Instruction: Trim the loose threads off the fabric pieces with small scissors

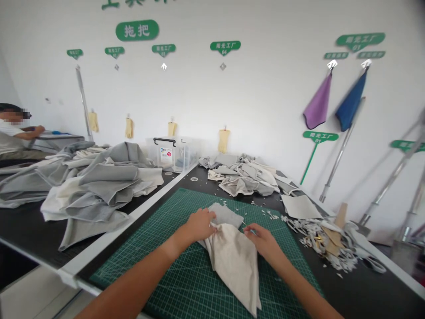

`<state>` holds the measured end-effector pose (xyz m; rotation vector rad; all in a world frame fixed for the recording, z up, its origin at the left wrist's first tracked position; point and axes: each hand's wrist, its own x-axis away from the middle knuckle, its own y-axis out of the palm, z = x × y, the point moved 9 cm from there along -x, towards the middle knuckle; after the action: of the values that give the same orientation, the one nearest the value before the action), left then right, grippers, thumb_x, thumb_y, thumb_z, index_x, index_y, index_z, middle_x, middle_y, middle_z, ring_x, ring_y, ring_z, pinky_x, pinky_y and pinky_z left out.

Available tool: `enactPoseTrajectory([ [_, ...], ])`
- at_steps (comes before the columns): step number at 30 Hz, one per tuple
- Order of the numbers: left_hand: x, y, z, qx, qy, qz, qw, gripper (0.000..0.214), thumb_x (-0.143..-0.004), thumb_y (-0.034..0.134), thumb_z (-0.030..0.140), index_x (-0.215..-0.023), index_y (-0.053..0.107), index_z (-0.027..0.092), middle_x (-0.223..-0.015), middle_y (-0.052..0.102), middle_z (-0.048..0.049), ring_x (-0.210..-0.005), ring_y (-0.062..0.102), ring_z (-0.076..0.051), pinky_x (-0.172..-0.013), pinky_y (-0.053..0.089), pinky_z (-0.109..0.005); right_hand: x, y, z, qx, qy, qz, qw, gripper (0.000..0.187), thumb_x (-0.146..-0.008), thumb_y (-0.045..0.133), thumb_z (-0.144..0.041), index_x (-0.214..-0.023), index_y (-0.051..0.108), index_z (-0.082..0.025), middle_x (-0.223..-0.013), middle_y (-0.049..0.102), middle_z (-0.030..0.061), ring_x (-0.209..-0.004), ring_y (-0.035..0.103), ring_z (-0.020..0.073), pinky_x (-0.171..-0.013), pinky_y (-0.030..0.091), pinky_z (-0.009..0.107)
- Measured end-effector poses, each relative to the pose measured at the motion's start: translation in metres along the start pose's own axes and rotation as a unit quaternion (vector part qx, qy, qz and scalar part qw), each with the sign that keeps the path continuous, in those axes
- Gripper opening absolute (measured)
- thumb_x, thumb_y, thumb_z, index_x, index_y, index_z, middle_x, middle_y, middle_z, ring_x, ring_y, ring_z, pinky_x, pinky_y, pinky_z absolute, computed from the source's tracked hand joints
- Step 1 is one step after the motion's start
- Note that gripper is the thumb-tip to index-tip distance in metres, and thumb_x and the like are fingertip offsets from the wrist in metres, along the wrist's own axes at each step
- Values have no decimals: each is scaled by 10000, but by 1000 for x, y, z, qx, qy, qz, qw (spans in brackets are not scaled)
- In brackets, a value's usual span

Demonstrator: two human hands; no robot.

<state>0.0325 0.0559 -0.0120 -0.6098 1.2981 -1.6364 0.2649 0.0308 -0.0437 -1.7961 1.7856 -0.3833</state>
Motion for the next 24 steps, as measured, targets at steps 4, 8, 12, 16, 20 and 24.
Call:
enactPoseTrajectory([
  [4, -21, 2, -12, 8, -22, -8, 1000, 344, -819, 646, 427, -1100, 730, 248, -1150, 707, -96, -1079, 655, -284, -959, 465, -358, 8, -5, 6, 102, 16, 1, 995, 269, -900, 513, -446, -972, 679, -247, -1013, 724, 22, -964, 649, 227, -824, 445, 296],
  [8, -24, 0, -30, 42, -42, 46, 997, 274, -900, 550, 404, -1032, 740, 257, -1128, 739, -56, -1080, 655, -244, -924, 454, -308, 15, -4, 0, 168, 24, -6, 986, 249, -930, 505, -456, -1042, 650, -288, -970, 725, 6, -971, 663, 222, -802, 429, 279],
  [12, -21, -1, -48, 68, -78, 71, 992, 268, -915, 515, 418, -1010, 718, 272, -1050, 755, -39, -995, 674, -239, -821, 452, -293, 19, -2, -4, 203, 26, 2, 979, 223, -942, 506, -443, -1078, 624, -310, -971, 723, -8, -952, 670, 211, -772, 410, 265],
  [16, -19, -8, -53, 166, -88, 90, 978, 316, -893, 525, 466, -975, 720, 232, -991, 758, -45, -957, 673, -238, -814, 454, -288, 22, -3, -4, 221, 42, 10, 974, 224, -956, 489, -450, -1081, 610, -308, -962, 722, -11, -908, 674, 205, -726, 389, 257],
  [20, -18, 7, -41, 369, -75, -1, 926, 512, -876, 500, 618, -1001, 745, 186, -1048, 764, -54, -1003, 673, -259, -880, 477, -306, 23, -7, -2, 262, 58, 34, 963, 275, -957, 486, -443, -1160, 562, -272, -957, 727, 25, -875, 682, 229, -706, 365, 273],
  [24, -20, 22, -53, 415, -125, -29, 901, 657, -893, 385, 691, -978, 755, 154, -969, 773, -91, -918, 688, -279, -812, 502, -332, 23, -9, 5, 291, 75, 37, 953, 259, -951, 494, -418, -1131, 557, -243, -937, 727, 44, -850, 681, 235, -681, 337, 274],
])
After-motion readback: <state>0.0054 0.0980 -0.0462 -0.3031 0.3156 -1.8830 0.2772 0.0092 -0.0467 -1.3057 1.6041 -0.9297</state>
